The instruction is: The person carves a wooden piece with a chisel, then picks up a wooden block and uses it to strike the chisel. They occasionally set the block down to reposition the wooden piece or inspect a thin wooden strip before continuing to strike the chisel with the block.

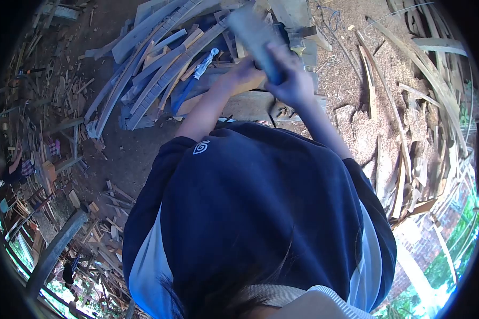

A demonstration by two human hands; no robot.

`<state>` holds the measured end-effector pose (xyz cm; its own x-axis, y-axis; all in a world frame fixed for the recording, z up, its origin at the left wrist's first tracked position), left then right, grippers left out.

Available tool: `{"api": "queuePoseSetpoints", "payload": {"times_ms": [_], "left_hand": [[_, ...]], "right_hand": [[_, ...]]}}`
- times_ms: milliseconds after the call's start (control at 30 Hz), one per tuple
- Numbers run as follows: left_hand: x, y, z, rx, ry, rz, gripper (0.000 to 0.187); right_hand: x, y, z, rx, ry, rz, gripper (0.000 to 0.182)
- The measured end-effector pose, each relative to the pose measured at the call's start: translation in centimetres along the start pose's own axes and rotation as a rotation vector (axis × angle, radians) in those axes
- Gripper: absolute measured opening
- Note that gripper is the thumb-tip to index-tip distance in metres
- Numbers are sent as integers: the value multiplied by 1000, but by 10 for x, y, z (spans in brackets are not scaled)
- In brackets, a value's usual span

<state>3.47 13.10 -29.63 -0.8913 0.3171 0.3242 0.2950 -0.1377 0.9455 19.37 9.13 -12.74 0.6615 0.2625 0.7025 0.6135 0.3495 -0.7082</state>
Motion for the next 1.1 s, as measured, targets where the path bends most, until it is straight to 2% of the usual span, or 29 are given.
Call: {"api": "queuePoseSetpoints", "payload": {"times_ms": [33,67,133,167,200,267,300,333,367,400,467,533,600,633,667,700,733,767,867,900,933,1033,1100], "left_hand": [[7,29,-4,-103,-35,-128,42],[6,29,-5,-103,-35,-128,42],[6,26,-5,-101,22,27,49],[3,25,-7,-62,65,-200,46],[1,21,-10,-58,61,-199,46],[-1,14,-7,110,42,-196,32],[2,18,-6,109,47,-199,32],[7,22,-8,174,24,-37,26],[9,27,-11,243,1,123,20],[8,19,-9,249,4,118,20],[4,1,0,62,-63,56,14],[3,13,-2,109,-42,75,14],[2,17,-2,-8,-19,-116,36],[2,19,-3,-69,-7,-210,47],[0,21,-7,-67,-3,-211,47],[-2,19,-11,14,48,-373,42],[-3,18,-14,98,100,-537,38],[-1,2,-9,10,64,-186,40],[8,-16,-19,143,3,-85,42],[15,0,-23,234,92,-231,26],[17,-7,-23,234,95,-233,26],[34,-7,-32,119,252,-14,14],[47,-5,-39,160,247,9,15]], "right_hand": [[-8,3,-4,-138,-131,-105,92],[-8,7,-7,-138,-130,-105,92],[-2,1,-4,-192,-208,-88,92],[1,2,-2,-225,-243,-50,91],[4,1,-2,-228,-243,-46,91],[13,-3,3,-221,-215,-4,90],[20,-10,3,-139,-129,52,91],[28,-19,4,-138,-135,49,91],[37,-29,7,13,-19,169,93],[44,-39,9,163,96,290,95],[36,-37,11,236,156,356,93],[6,-6,9,510,387,617,91],[-8,1,-5,-39,16,147,94],[-20,10,-11,-32,24,137,95],[-30,19,-16,-29,33,129,96],[-28,13,-18,-156,-68,70,96],[-26,12,-14,-152,-75,68,96],[-24,11,-14,-191,-109,124,96],[-21,17,-17,-282,-168,263,96],[-26,23,-19,-362,-110,434,95],[-29,30,-20,-440,-51,606,95],[-22,40,-33,-560,29,806,89],[-22,61,-43,-674,104,963,85]]}}
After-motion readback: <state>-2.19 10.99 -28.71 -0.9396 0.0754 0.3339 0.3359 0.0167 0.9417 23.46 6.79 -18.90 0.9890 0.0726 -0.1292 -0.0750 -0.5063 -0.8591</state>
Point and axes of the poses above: each hand's wrist, its own z-axis towards the middle knuckle, its own x-axis out of the back of the hand, y = z × x, the point moved 1 cm from there along z, towards the middle knuckle, and after that the axes turned 12 degrees about z, right-handed, at the moved point
